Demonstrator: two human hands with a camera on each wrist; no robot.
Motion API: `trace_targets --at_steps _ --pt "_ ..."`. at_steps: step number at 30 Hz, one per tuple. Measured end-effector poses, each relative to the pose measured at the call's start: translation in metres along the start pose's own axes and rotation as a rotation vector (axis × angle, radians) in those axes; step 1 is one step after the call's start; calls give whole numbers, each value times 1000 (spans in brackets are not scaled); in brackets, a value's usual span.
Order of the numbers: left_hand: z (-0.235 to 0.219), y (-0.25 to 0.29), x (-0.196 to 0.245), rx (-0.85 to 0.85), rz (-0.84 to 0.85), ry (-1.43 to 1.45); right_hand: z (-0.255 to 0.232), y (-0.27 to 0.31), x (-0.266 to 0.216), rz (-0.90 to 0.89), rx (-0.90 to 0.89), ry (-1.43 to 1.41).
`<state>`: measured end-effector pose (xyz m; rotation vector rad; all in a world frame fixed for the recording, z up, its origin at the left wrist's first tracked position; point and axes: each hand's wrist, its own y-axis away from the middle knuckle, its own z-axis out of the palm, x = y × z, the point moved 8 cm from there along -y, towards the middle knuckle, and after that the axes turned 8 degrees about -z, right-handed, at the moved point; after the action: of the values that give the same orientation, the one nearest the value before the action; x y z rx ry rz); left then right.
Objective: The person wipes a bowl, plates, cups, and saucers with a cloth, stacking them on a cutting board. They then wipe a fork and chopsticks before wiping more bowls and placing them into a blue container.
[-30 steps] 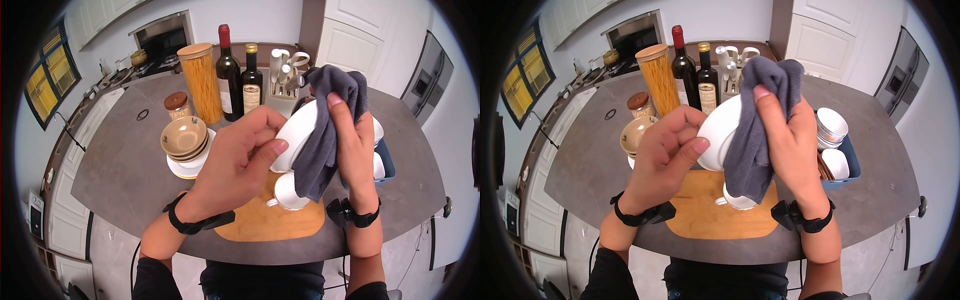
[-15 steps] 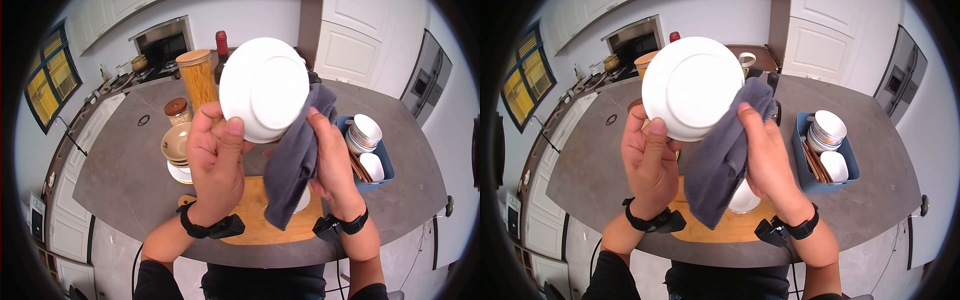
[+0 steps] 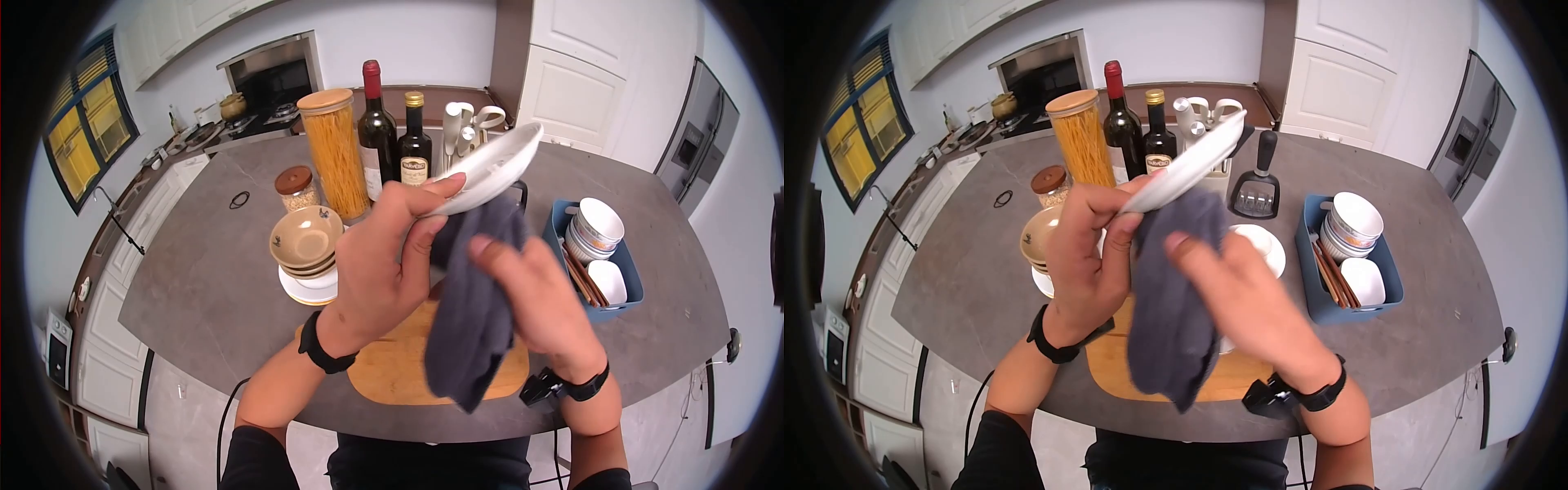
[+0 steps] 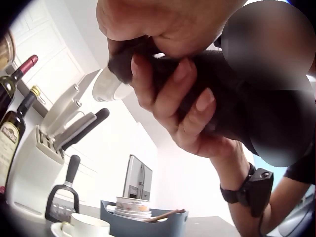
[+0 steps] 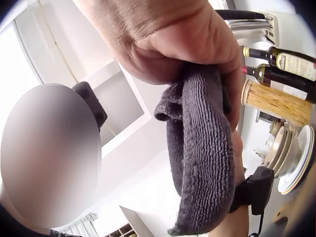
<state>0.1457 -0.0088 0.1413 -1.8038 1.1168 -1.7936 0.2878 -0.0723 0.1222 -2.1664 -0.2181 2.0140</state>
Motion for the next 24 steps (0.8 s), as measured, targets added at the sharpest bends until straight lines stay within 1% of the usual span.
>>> trace_targets --at_steps 1,2,3,5,6,7,9,10,12,13,15,16,17,19,20,22,23,24 --pt "2 -4 16 -34 222 -213 -13 -1 0 41 98 -109" --pt "9 -1 30 -68 442 -426 -23 -8 4 -48 136 -308" --pt "6 -4 31 -65 446 -427 -25 -13 -2 -98 88 -424" --pt "15 -1 38 -97 601 -687 -29 -15 -11 -124 185 -591" --pt "17 -1 40 -117 563 -678 -28 -13 -17 -133 174 -571" --pt "15 -1 40 -114 563 -679 -29 -13 -15 -133 171 -570" --pt "17 2 41 -131 599 -751 -34 -15 -4 -97 154 -381" --pt "15 2 40 -133 600 -751 -36 -18 -2 -121 186 -404" --pt "7 -1 41 -29 617 -831 -39 -20 1 -98 222 -401" --pt "12 -2 41 -29 619 -832 -43 -20 3 -72 256 -397" --pt "-2 -15 30 85 314 -298 -47 -21 4 -82 253 -371" --pt "4 -15 8 -78 149 -195 -48 -21 3 -89 251 -345" --pt "3 -13 11 -80 148 -196 -47 -21 3 -88 251 -347" --pt "18 -9 -16 -324 -437 475 -48 -22 -1 -128 277 -349" --pt "16 -9 -14 -324 -438 475 -52 -23 0 -128 278 -349" --pt "25 -1 -21 -442 -638 606 -62 -26 14 -15 228 -36" --pt "27 0 -22 -441 -640 606 -62 -29 17 -13 228 -36" --pt "28 2 -27 -375 -681 628 -60 -32 13 -106 225 -14"
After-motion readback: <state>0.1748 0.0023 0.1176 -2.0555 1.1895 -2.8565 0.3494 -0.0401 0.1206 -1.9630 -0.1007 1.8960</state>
